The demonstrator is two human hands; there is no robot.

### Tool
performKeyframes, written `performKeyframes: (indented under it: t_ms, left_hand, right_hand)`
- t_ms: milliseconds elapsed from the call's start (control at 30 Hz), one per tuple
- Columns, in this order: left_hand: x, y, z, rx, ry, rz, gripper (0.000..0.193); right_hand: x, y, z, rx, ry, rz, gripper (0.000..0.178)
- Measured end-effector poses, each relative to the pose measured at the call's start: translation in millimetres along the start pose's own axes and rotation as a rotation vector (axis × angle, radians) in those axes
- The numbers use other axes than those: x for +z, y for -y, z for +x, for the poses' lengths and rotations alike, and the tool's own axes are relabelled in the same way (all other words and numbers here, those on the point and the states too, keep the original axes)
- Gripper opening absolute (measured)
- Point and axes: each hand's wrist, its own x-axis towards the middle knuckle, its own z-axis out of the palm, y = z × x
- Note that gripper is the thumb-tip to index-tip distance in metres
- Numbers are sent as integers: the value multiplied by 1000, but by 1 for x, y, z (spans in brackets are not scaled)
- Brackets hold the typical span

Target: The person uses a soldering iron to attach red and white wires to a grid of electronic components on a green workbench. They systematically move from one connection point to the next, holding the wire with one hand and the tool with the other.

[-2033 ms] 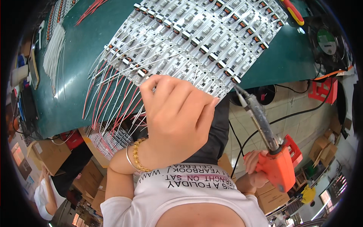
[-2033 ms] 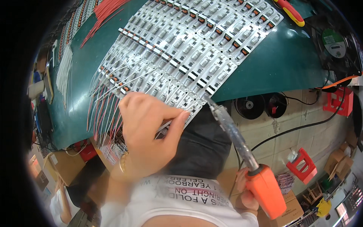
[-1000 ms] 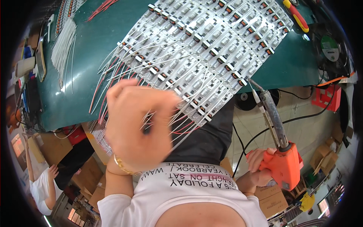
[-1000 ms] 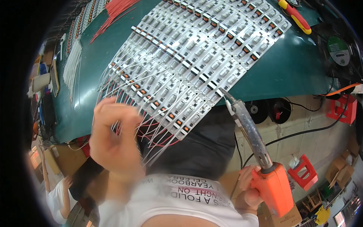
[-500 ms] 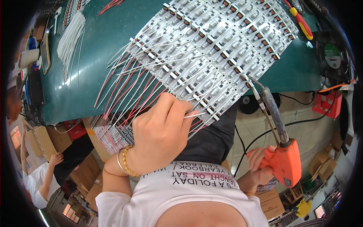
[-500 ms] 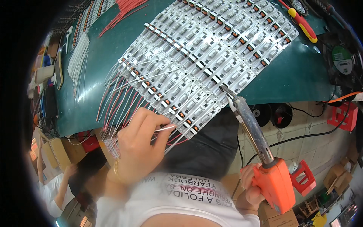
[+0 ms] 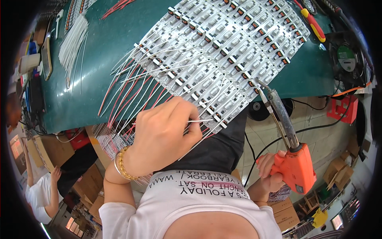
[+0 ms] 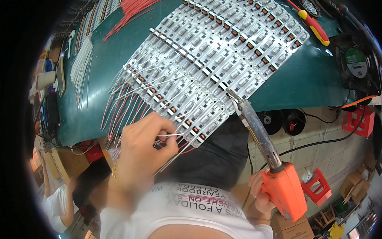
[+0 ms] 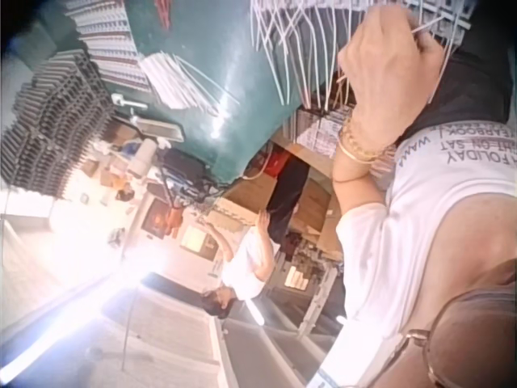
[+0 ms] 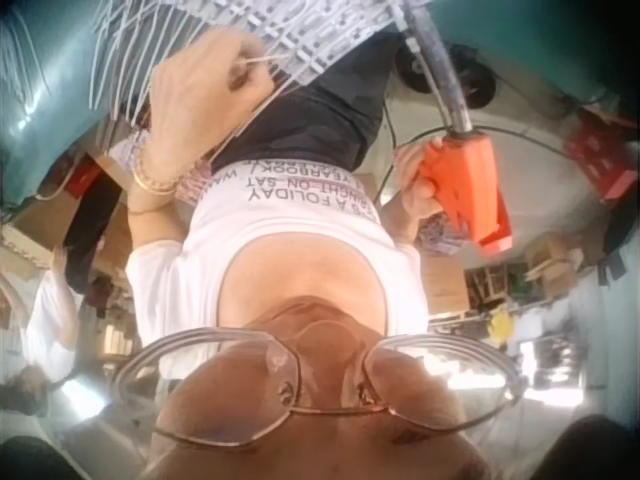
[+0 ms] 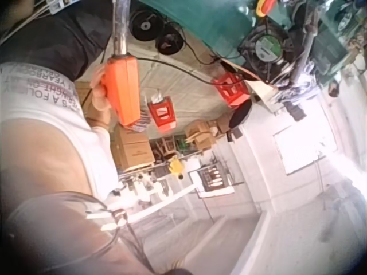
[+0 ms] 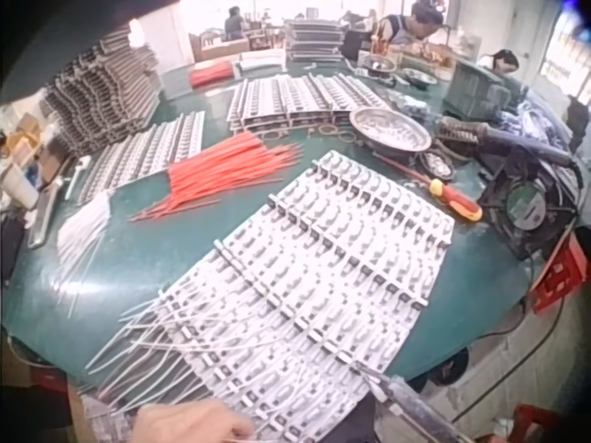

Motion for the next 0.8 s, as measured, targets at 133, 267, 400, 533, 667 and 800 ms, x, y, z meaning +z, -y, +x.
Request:
performKeyframes:
  t_ms: [133,267,400,533,667,800]
  left_hand:
    - [-4,-1,4,16,-119,-26,17]
    - [-5,6,1,51,-179,38,19]
    - [-14,-4,-2,-38,-127,118,23]
    - [2,-6,-9,19,-161,102,21]
    - [7,-9,-10,15,-153,202,22]
    - [8,-17,-10,22,-123,358,21]
  right_hand:
    - [5,2,1,12,-31,-11,65]
    - [4,0,1,7,-34,-11,65]
    - [4,0,1,6,-38,-5,65]
    - [5,-1,2,5,-22,-5,64]
    - [8,1,5,6,4,-16,62]
    - [9,1,6,2,14,3,61]
